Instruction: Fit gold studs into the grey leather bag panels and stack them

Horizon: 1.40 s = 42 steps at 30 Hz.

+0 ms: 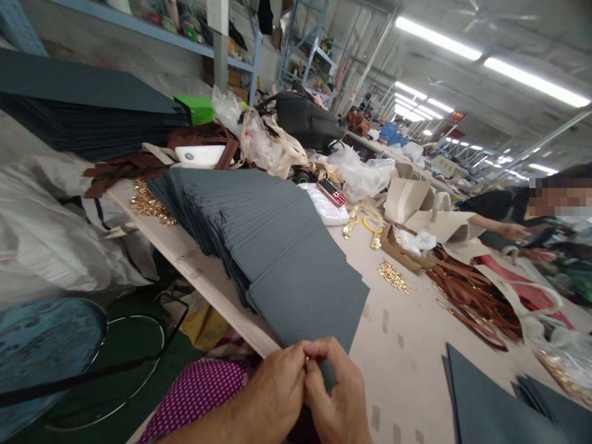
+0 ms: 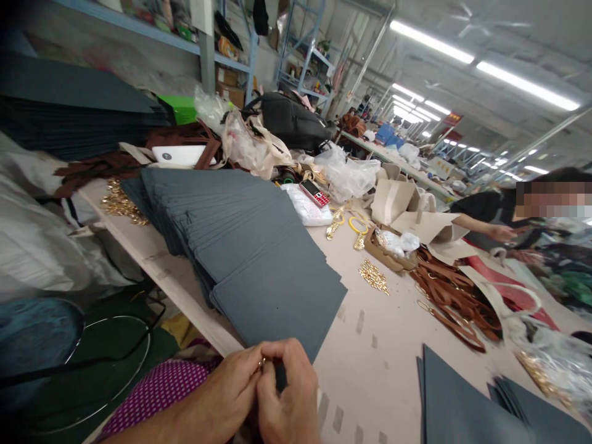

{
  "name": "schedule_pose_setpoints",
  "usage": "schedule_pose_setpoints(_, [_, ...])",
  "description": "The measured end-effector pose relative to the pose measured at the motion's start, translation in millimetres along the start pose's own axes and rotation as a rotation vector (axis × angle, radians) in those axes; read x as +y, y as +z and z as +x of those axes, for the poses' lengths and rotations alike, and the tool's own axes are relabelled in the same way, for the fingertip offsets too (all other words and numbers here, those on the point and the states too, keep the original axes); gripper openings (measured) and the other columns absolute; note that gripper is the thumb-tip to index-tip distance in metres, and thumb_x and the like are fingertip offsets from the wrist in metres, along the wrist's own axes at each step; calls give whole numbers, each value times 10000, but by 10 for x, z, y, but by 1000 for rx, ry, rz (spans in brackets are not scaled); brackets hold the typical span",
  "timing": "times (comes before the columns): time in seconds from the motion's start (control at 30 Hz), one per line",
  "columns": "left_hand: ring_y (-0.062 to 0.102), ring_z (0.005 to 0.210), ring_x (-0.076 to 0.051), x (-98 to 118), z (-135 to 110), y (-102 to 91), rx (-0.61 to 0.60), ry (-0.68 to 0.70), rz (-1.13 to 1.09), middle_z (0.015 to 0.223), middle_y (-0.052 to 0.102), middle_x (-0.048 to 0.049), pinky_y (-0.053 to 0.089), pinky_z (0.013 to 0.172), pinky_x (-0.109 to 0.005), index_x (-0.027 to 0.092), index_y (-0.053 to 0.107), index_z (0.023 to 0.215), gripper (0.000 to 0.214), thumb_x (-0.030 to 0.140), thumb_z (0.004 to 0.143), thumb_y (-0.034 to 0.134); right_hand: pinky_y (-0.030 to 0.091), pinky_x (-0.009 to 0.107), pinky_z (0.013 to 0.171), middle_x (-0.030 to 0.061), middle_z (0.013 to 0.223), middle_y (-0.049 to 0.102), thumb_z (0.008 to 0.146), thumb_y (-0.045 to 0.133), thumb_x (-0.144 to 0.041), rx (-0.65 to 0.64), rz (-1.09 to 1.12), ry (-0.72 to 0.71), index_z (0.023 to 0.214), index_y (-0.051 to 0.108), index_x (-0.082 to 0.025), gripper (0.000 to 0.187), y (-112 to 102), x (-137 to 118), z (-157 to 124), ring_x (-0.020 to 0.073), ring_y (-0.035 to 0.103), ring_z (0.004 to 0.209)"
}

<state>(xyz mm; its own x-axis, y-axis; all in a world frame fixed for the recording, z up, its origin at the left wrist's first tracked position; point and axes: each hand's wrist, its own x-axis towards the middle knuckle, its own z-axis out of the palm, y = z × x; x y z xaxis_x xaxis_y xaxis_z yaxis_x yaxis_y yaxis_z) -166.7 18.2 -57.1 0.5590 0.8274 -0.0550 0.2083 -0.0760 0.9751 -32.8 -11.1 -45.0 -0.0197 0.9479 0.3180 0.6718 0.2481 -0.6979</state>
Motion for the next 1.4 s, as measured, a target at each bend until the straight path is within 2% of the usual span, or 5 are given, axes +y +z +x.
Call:
schedule_pose_setpoints(0.3, [567, 632, -140, -417, -383, -184, 239, -272, -178, 760, 576, 22, 456, 611, -249, 188, 486, 1133, 332, 362, 851, 471, 506, 312, 772, 61, 866, 714, 919, 481, -312, 12, -154, 126, 891, 677, -198, 228, -118, 514, 382, 206, 669, 818])
schedule_pose_setpoints(0.53, [651, 991, -209, -371, -388, -192, 102, -221, -473, 1087, 696, -51, 511, 914, -341, 220, 563, 1127, 339, 355, 816, 559, 459, 244, 591, -9, 659, 645, 817, 561, -238, -511, 153, 438, 772, 681, -196, 135, -304, 350, 391, 145, 600, 634])
schedule_pose_setpoints(0.97, [649, 1022, -282, -198, -11, -80, 214, -275, -672, 991, 733, -97, 505, 942, -387, 164, 675, 1060, 455, 499, 752, 681, 443, 178, 449, -41, 553, 563, 698, 682, -363, -476, 506, 674, 799, 637, -144, 245, -68, 452, 537, 89, 540, 494])
schedule_pose_setpoints(1.17, [695, 879, -259, -174, -57, -105, 185, -300, -409, 807, 741, -73, 578, 804, -340, 154, 706, 1010, 400, 472, 887, 497, 428, 190, 405, -51, 595, 568, 692, 667, -334, -421, 485, 687, 815, 581, -171, 222, -54, 413, 525, 107, 551, 479])
schedule_pose_setpoints(1.4, [599, 1184, -226, -321, 107, -119, 106, 273, 305, 1381, 572, -25, 505, 991, -289, 280, 514, 1353, 616, 144, 752, 508, 442, 223, 569, -25, 652, 600, 752, 676, -293, -213, 212, 424, 699, 598, -193, 138, -240, 525, 437, 132, 538, 627])
